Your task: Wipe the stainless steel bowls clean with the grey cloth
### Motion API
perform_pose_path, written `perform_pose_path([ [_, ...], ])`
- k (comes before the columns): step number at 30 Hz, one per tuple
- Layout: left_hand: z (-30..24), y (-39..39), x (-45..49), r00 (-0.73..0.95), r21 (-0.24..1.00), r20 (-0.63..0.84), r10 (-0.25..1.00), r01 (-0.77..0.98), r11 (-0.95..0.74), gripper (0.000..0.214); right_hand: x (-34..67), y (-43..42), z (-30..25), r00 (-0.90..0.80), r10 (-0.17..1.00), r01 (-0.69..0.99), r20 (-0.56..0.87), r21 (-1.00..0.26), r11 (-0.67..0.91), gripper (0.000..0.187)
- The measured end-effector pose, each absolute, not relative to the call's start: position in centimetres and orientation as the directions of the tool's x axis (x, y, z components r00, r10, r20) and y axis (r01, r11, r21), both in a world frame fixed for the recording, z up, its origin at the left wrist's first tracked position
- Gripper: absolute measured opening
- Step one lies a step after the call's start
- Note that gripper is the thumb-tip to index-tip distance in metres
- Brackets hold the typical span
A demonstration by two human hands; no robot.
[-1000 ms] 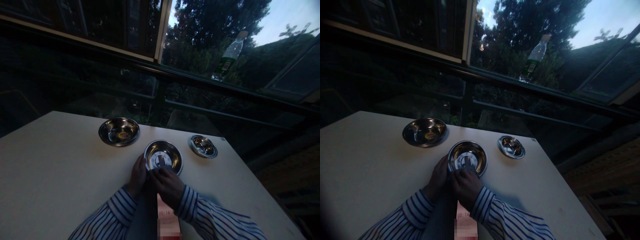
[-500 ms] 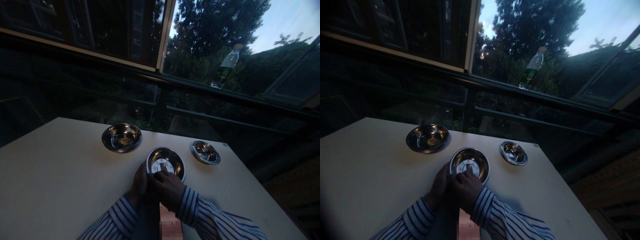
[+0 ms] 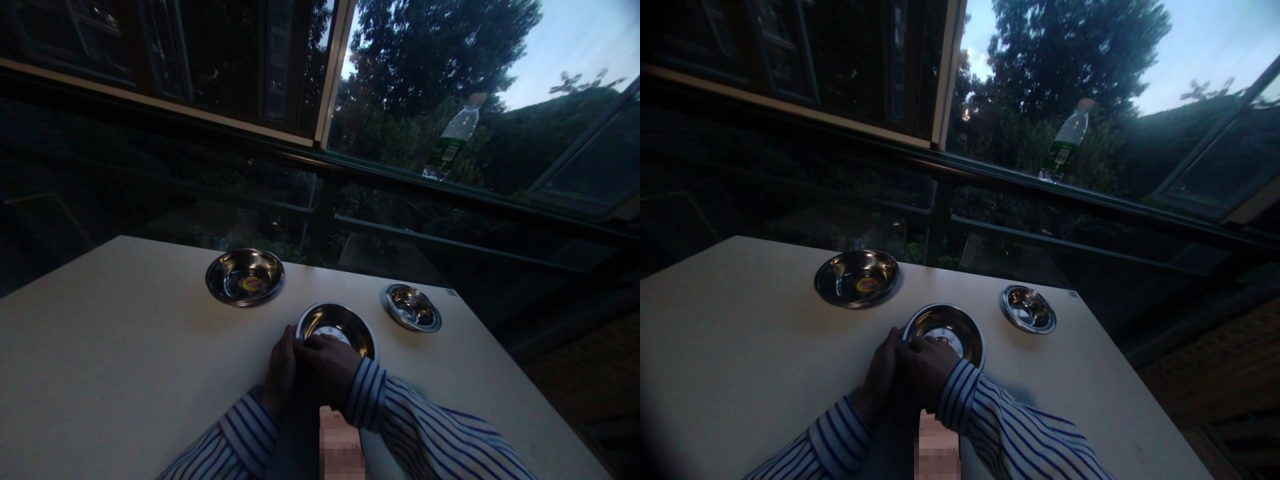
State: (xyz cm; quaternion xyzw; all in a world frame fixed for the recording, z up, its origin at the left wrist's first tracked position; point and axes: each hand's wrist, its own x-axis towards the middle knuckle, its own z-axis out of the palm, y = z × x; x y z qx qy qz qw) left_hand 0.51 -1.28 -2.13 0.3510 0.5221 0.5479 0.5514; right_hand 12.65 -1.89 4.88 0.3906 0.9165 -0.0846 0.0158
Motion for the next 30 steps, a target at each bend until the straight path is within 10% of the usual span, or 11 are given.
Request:
perform_pose_path([
  [30, -0.5, -1.9, 0.8, -0.126, 0.986, -0.122, 0.984, -0.127, 0.106, 0.049, 12.4, 4.3, 6.0, -0.408, 0.885, 0.905, -0.225, 0.031, 0.425, 0.031],
])
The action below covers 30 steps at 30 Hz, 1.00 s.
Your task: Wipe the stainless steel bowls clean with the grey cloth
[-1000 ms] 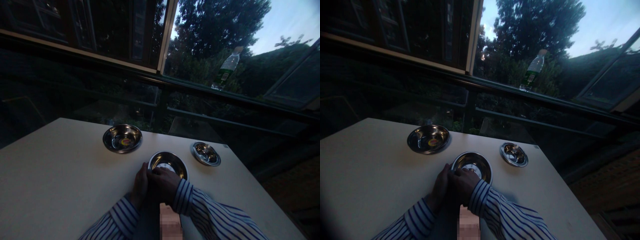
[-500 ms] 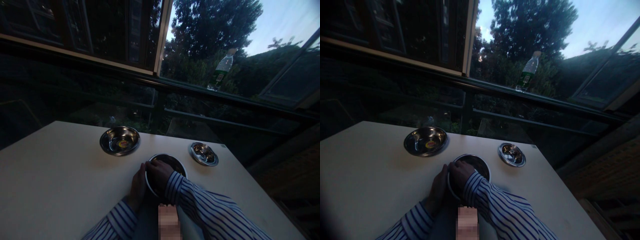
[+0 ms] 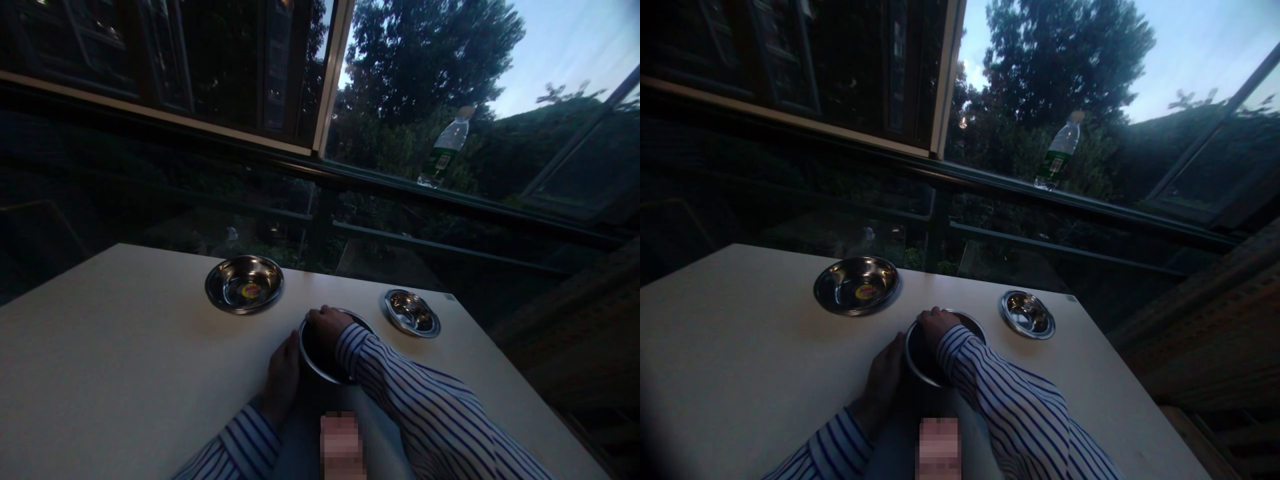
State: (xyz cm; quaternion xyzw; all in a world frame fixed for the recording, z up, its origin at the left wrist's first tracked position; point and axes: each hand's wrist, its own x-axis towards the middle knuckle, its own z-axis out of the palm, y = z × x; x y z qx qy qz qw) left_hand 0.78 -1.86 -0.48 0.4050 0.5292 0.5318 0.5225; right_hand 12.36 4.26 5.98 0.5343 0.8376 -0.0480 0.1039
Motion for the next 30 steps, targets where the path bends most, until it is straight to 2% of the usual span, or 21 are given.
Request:
perform_pose_path([
  [11, -0.5, -1.7, 1.1, -0.098, 0.977, -0.109, 0.989, -0.195, 0.088, 0.05, 13.9, 5.3, 6.6, -0.25, 0.94, 0.965, -0.233, 0.015, 0.261, 0.032],
  [16, -0.5, -1.6, 0.7, -0.158, 0.986, -0.119, 0.98, -0.133, 0.098, 0.048, 16.0, 5.7, 6.8, -0.205, 0.957, 0.979, -0.205, -0.047, 0.199, 0.03],
  [20, -0.5, -1.3, 0.2, -0.241, 0.993, -0.104, 0.965, -0.082, 0.087, 0.056, 18.3, 5.5, 7.3, -0.221, 0.968, 0.963, -0.122, -0.183, 0.196, 0.03],
  [25, 0.2, -1.4, 0.0, -0.227, 0.981, -0.16, 0.961, -0.141, 0.13, 0.064, 21.0, 4.2, 8.3, -0.204, 0.978, 0.872, 0.053, -0.445, 0.206, 0.04],
  [30, 0.3, -1.2, -0.6, -0.273, 0.996, -0.084, 0.958, -0.063, 0.069, 0.05, 22.5, 2.3, 8.1, -0.133, 0.982, 0.701, 0.133, -0.688, 0.188, 0.046],
])
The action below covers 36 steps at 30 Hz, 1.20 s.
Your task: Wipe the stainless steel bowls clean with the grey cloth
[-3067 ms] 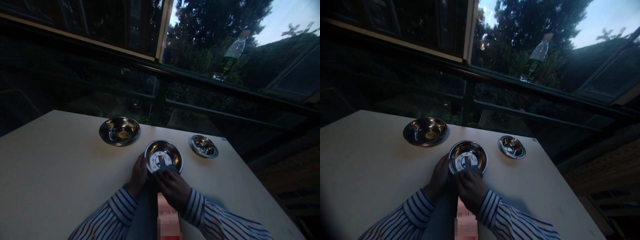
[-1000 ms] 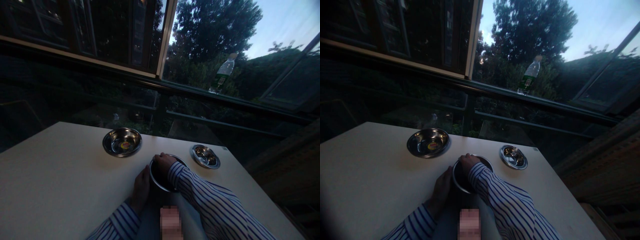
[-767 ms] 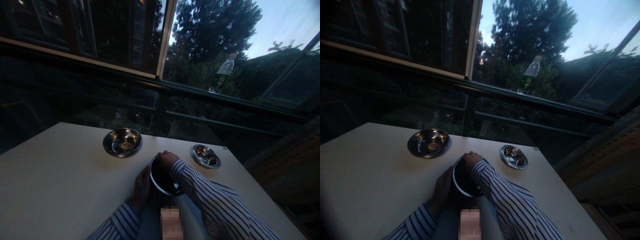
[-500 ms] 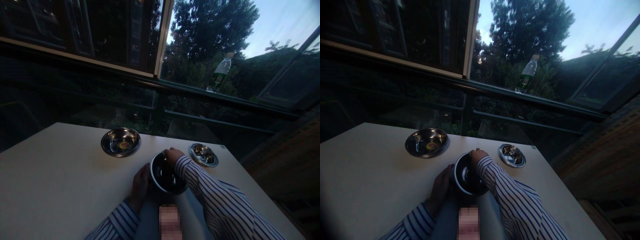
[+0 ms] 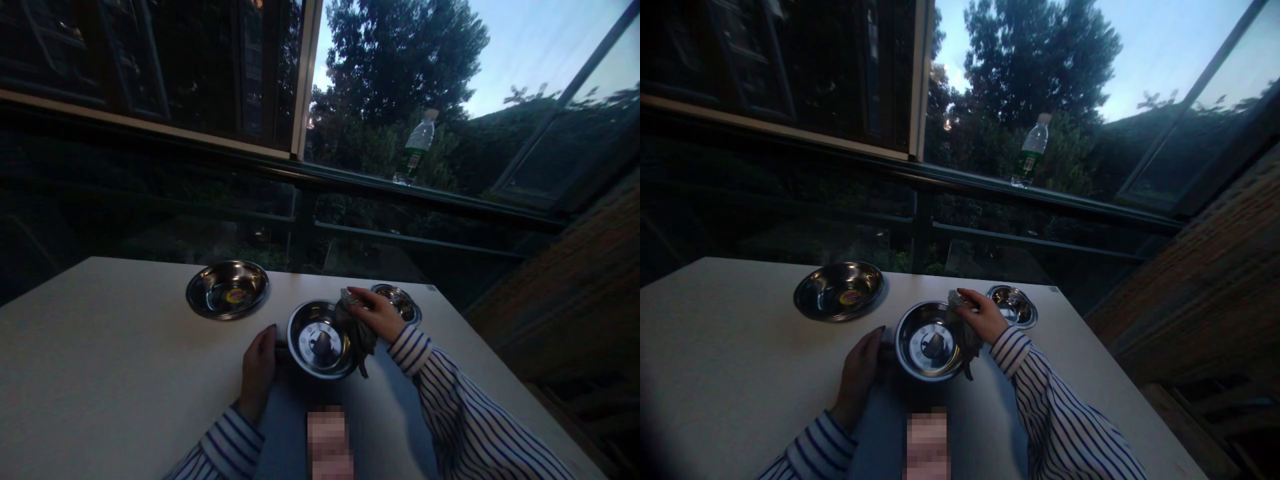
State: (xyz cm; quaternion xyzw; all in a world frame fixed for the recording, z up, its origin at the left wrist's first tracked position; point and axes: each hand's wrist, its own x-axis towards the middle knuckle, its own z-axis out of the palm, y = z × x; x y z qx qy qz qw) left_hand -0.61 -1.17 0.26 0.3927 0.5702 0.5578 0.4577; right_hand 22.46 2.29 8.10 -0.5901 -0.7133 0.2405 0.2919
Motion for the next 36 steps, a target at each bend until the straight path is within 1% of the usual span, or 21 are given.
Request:
perform_pose_path([
  [2, 0.2, -1.0, -1.1, -0.315, 0.999, -0.046, 0.948, -0.009, 0.045, 0.046, 22.8, 1.5, 7.8, -0.112, 0.984, 0.49, 0.138, -0.854, 0.176, 0.046],
  [4, 0.5, -1.0, -1.4, -0.353, 0.999, -0.017, 0.935, 0.037, 0.032, 0.045, 22.9, 0.7, 7.5, -0.089, 0.989, 0.207, 0.122, -0.969, 0.138, 0.046],
  [5, 0.8, -1.0, -1.5, -0.358, 0.998, -0.006, 0.934, 0.05, 0.025, 0.045, 23.0, 0.2, 7.4, -0.079, 0.991, 0.088, 0.109, -0.989, 0.116, 0.046],
  [7, 1.6, -1.2, -1.2, -0.325, 0.998, 0.007, 0.946, 0.058, 0.012, 0.046, 22.9, -0.7, 7.2, -0.073, 0.994, -0.054, 0.087, -0.995, 0.083, 0.043],
  [10, 3.1, -1.8, 0.1, -0.176, 0.999, 0.018, 0.984, 0.04, -0.011, 0.045, 22.7, -2.1, 7.1, -0.107, 0.991, -0.178, 0.079, -0.982, 0.059, 0.038],
  [12, 4.0, -2.2, 1.4, -0.01, 1.0, 0.014, 1.0, -0.011, -0.014, 0.048, 22.6, -3.0, 7.0, -0.146, 0.986, -0.214, 0.081, -0.976, 0.048, 0.034],
  [13, 4.3, -2.4, 2.0, 0.068, 0.999, 0.014, 0.998, -0.042, -0.011, 0.05, 22.6, -3.3, 6.9, -0.162, 0.984, -0.221, 0.079, -0.974, 0.042, 0.033],
  [15, 4.9, -2.8, 3.2, 0.281, 0.997, 0.006, 0.96, -0.072, 0.015, 0.057, 22.6, -4.0, 6.7, -0.182, 0.981, -0.22, 0.069, -0.975, 0.027, 0.032],
  [16, 5.1, -2.9, 3.7, 0.342, 0.998, -0.013, 0.94, -0.049, 0.032, 0.06, 22.7, -4.3, 6.6, -0.186, 0.981, -0.216, 0.062, -0.976, 0.021, 0.032],
  [18, 5.4, -3.1, 4.4, 0.432, 1.0, -0.026, 0.901, 0.01, 0.024, 0.061, 23.0, -4.8, 6.3, -0.176, 0.983, -0.205, 0.048, -0.979, 0.011, 0.034],
  [19, 5.5, -3.2, 4.7, 0.458, 0.999, -0.025, 0.889, 0.032, 0.011, 0.057, 23.2, -5.0, 6.2, -0.168, 0.985, -0.2, 0.042, -0.98, 0.007, 0.034],
  [21, 5.6, -3.4, 5.1, 0.504, 1.0, -0.002, 0.864, 0.015, -0.006, 0.046, 23.8, -5.5, 5.9, -0.161, 0.987, -0.189, 0.028, -0.982, -0.003, 0.036],
  [23, 5.5, -3.6, 5.6, 0.521, 0.998, 0.015, 0.854, -0.06, 0.02, 0.035, 24.4, -6.1, 5.5, -0.163, 0.986, -0.164, 0.022, -0.986, -0.006, 0.036],
  [25, 5.1, -3.8, 6.2, 0.481, 0.991, 0.002, 0.877, -0.115, 0.061, 0.03, 25.2, -6.7, 5.2, -0.179, 0.984, -0.123, 0.016, -0.992, -0.006, 0.039],
  [28, 4.3, -4.0, 6.9, 0.393, 0.986, -0.08, 0.916, -0.1, 0.13, 0.034, 26.6, -7.9, 4.4, -0.194, 0.981, -0.039, -0.017, -0.999, -0.026, 0.048],
  [31, 3.9, -4.4, 7.5, 0.408, 0.984, -0.145, 0.901, -0.033, 0.173, 0.041, 28.0, -8.8, 3.4, -0.111, 0.991, 0.075, -0.072, -0.995, -0.064, 0.048],
  [33, 3.9, -4.8, 7.7, 0.422, 0.992, -0.122, 0.898, 0.074, 0.1, 0.041, 28.9, -9.2, 2.6, -0.022, 0.995, 0.156, -0.093, -0.984, -0.089, 0.044],
  [36, 3.9, -5.4, 8.1, 0.428, 0.946, -0.016, 0.903, 0.3, -0.126, 0.038, 30.1, -9.5, 1.5, 0.08, 0.991, 0.233, -0.11, -0.964, -0.126, 0.039],
])
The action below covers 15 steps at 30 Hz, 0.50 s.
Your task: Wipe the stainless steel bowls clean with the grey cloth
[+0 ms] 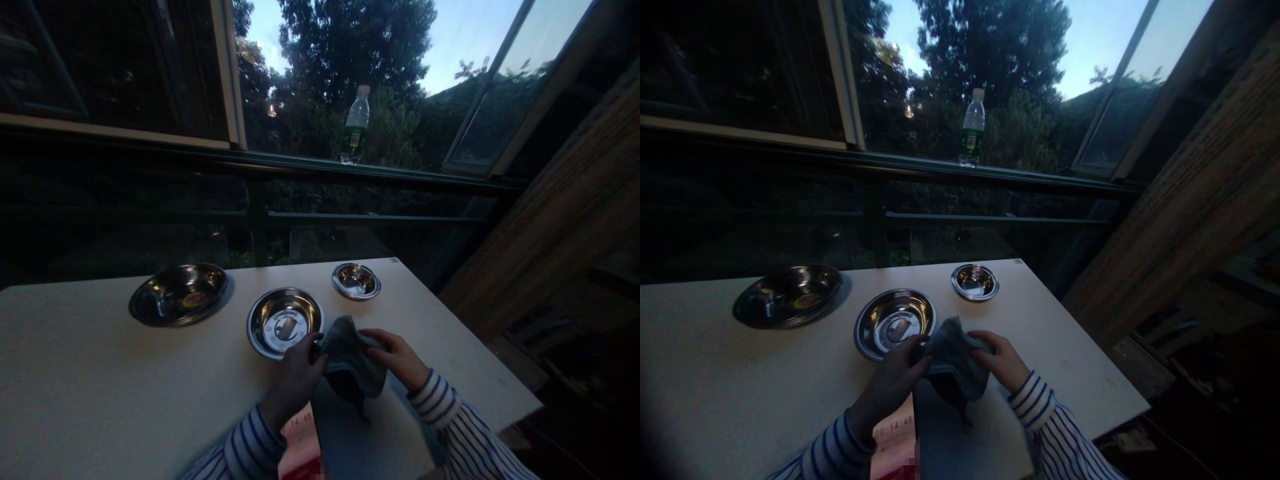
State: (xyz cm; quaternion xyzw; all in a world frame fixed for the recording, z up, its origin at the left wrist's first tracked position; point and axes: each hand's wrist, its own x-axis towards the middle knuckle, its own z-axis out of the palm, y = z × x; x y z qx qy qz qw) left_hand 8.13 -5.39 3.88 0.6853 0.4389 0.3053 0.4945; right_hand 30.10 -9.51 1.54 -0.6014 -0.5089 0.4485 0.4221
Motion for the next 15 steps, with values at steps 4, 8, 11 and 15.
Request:
perform_pose_path([
  [4, 3.1, -5.7, 8.6, 0.469, 0.808, 0.086, 0.879, 0.483, -0.337, 0.036, 30.9, -9.7, 0.3, 0.119, 0.986, 0.306, -0.12, -0.94, -0.152, 0.04],
  [8, 2.5, -6.0, 8.6, 0.495, 0.747, 0.134, 0.858, 0.518, -0.416, 0.032, 30.8, -9.9, -0.4, 0.133, 0.985, 0.396, -0.109, -0.905, -0.153, 0.041],
  [11, 2.8, -6.4, 7.9, 0.485, 0.762, 0.173, 0.857, 0.485, -0.428, 0.027, 30.6, -10.2, -0.5, 0.143, 0.983, 0.461, -0.11, -0.872, -0.165, 0.043],
  [15, 4.0, -6.4, 5.9, 0.362, 0.831, 0.148, 0.921, 0.459, -0.314, 0.023, 30.9, -10.8, -0.1, 0.091, 0.99, 0.638, -0.11, -0.757, -0.143, 0.047],
])
